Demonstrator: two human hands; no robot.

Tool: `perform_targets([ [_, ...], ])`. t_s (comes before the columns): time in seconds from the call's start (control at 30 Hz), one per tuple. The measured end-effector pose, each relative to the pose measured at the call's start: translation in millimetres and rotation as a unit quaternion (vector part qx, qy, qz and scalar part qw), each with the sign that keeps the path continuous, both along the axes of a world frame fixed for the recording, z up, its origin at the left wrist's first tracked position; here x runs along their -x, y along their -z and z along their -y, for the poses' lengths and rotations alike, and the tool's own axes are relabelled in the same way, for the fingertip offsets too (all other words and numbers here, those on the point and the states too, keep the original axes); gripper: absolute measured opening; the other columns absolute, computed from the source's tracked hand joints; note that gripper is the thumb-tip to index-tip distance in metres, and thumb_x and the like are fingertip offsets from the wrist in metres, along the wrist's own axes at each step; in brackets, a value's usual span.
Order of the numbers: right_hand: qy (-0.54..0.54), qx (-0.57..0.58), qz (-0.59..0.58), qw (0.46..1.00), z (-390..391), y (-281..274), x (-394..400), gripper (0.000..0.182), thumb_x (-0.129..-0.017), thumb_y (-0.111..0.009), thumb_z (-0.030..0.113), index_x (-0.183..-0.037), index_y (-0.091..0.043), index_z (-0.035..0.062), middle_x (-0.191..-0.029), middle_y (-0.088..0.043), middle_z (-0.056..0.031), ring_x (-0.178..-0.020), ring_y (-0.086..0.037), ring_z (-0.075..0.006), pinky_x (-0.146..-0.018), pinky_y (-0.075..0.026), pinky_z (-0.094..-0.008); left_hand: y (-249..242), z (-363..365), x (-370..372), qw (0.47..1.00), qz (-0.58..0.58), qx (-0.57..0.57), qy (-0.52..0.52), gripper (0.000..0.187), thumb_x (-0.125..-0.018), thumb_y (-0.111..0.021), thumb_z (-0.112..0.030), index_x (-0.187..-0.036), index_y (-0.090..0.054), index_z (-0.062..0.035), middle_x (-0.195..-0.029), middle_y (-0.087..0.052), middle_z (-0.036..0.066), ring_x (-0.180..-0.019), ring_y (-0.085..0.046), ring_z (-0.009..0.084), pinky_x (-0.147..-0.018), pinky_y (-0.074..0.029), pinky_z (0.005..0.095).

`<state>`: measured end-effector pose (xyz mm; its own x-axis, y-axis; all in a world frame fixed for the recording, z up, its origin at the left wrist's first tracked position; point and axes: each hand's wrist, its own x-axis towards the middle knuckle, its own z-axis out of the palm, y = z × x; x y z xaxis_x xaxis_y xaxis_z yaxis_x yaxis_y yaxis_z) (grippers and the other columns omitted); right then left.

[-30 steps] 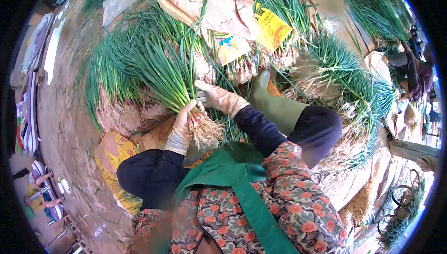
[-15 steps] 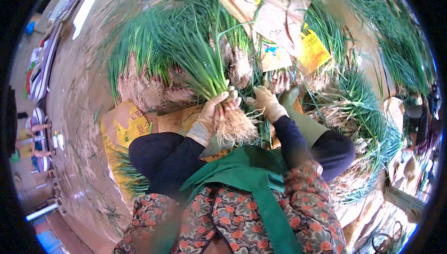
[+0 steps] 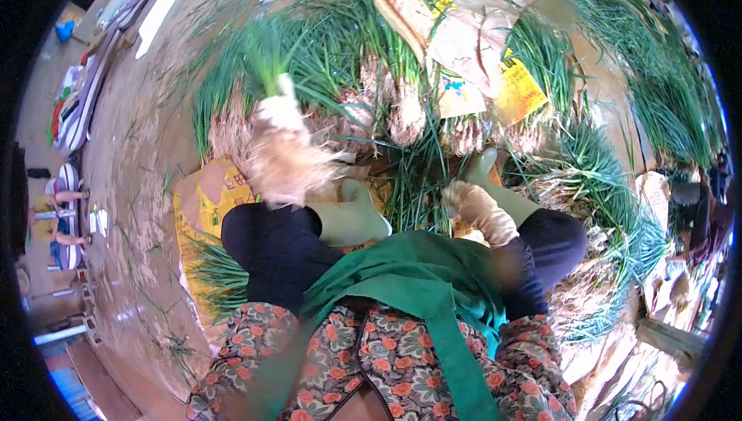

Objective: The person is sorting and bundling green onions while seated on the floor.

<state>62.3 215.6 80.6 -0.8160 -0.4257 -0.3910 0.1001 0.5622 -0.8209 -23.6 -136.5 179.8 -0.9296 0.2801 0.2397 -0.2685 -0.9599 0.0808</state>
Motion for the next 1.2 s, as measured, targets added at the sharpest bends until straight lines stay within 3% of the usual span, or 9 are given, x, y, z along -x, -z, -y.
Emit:
perform_targets([
  [0.03,-0.167,-0.223,-0.152,0.948,-21.8,33.5,0.9,0.028,-0.084,-0.055,0.026,-0.092,-0.058,-0.0001,-0.087,-0.061,-0.0134,-0.075,-0.06,-0.0287,-0.066,-0.048,-0.0361,-0.8,3.3,-0.3,0.991,-0.063,-0.1,0.065,0.037,-0.085,-0.048,-0.012,-0.12,-0.039,-0.0006,-0.073,-0.057,0.0,-0.064,-0.054,0.0118,-0.065,-0.047,0.027],
  [0.23,-0.025,0.028,-0.335,0.942,48.5,-54.8,48.0,0.038,-0.084,-0.055,0.025,-0.114,-0.051,0.0029,-0.105,-0.056,-0.0185,-0.097,-0.055,-0.0321,-0.082,-0.044,-0.0341,-32.0,-16.6,-38.2,0.875,-0.162,-0.364,0.274,0.034,-0.085,-0.05,-0.018,-0.114,-0.045,-0.0026,-0.071,-0.061,0.002,-0.063,-0.059,0.0132,-0.064,-0.048,0.0287],
  [0.47,-0.006,0.421,-0.116,0.899,176.8,-124.0,109.5,0.045,-0.089,-0.048,0.032,-0.118,-0.046,-0.0022,-0.116,-0.053,-0.0161,-0.112,-0.047,-0.0227,-0.096,-0.035,-0.0283,-28.7,-42.3,-82.8,0.995,0.04,0.084,0.042,0.032,-0.085,-0.051,-0.018,-0.112,-0.046,-0.0021,-0.073,-0.06,0.003,-0.065,-0.059,0.0136,-0.064,-0.048,0.0286],
  [0.6,0.005,0.343,-0.15,0.927,177.0,-116.9,69.6,0.025,-0.088,-0.045,0.006,-0.11,-0.054,-0.0021,-0.107,-0.059,-0.0109,-0.096,-0.056,-0.018,-0.085,-0.043,-0.0266,-20.0,-41.6,-88.0,0.984,0.077,0.158,0.027,0.031,-0.085,-0.052,-0.018,-0.111,-0.047,-0.0017,-0.074,-0.06,0.003,-0.066,-0.059,0.0138,-0.064,-0.049,0.0285],
  [0.7,0.069,0.01,-0.114,0.991,108.1,-82.3,61.3,0.03,-0.087,-0.051,0.029,-0.09,-0.059,0.0003,-0.088,-0.063,-0.0129,-0.078,-0.06,-0.0187,-0.068,-0.046,-0.0295,-17.8,-26.0,-96.7,0.978,0.098,0.185,0.014,0.031,-0.085,-0.052,-0.018,-0.11,-0.048,-0.0015,-0.074,-0.06,0.003,-0.067,-0.059,0.014,-0.064,-0.049,0.0285],
  [0.83,-0.223,-0.362,-0.212,0.88,24.7,-41.4,12.4,0.032,-0.077,-0.06,0.03,-0.095,-0.057,0.004,-0.096,-0.059,-0.0136,-0.086,-0.057,-0.0313,-0.076,-0.047,-0.0391,-22.7,21.5,-112.9,0.972,0.116,0.2,-0.035,0.03,-0.084,-0.053,-0.018,-0.109,-0.048,-0.0012,-0.075,-0.06,0.004,-0.068,-0.059,0.0143,-0.064,-0.049,0.0284],
  [0.9,-0.095,-0.102,-0.238,0.961,-5.7,7.3,4.2,0.034,-0.078,-0.061,0.029,-0.102,-0.056,0.0056,-0.1,-0.057,-0.0152,-0.099,-0.054,-0.0289,-0.085,-0.043,-0.0344,-27.3,62.2,-116.3,0.967,0.116,0.206,-0.092,0.03,-0.084,-0.054,-0.018,-0.108,-0.049,-0.001,-0.076,-0.06,0.004,-0.069,-0.059,0.0144,-0.064,-0.049,0.0284],
  [1.03,-0.339,-0.213,-0.371,0.838,-5.0,60.7,19.1,0.03,-0.081,-0.054,0.018,-0.105,-0.055,0.0013,-0.105,-0.057,-0.0143,-0.101,-0.053,-0.0277,-0.087,-0.042,-0.0322,-10.4,191.5,-124.3,0.931,0.14,0.246,-0.23,0.029,-0.084,-0.055,-0.018,-0.107,-0.05,-0.0007,-0.077,-0.06,0.005,-0.07,-0.059,0.0146,-0.064,-0.05,0.0283],
  [1.2,-0.381,-0.288,-0.2,0.855,11.3,79.8,6.7,0.028,-0.081,-0.05,0.011,-0.108,-0.054,0.007,-0.115,-0.054,-0.0049,-0.105,-0.051,-0.0181,-0.091,-0.039,-0.025,89.7,316.4,-164.3,0.772,0.25,0.451,-0.371,0.023,-0.081,-0.06,-0.023,-0.092,-0.055,-0.0028,-0.074,-0.06,0.005,-0.066,-0.058,0.0133,-0.06,-0.048,0.0258],
])
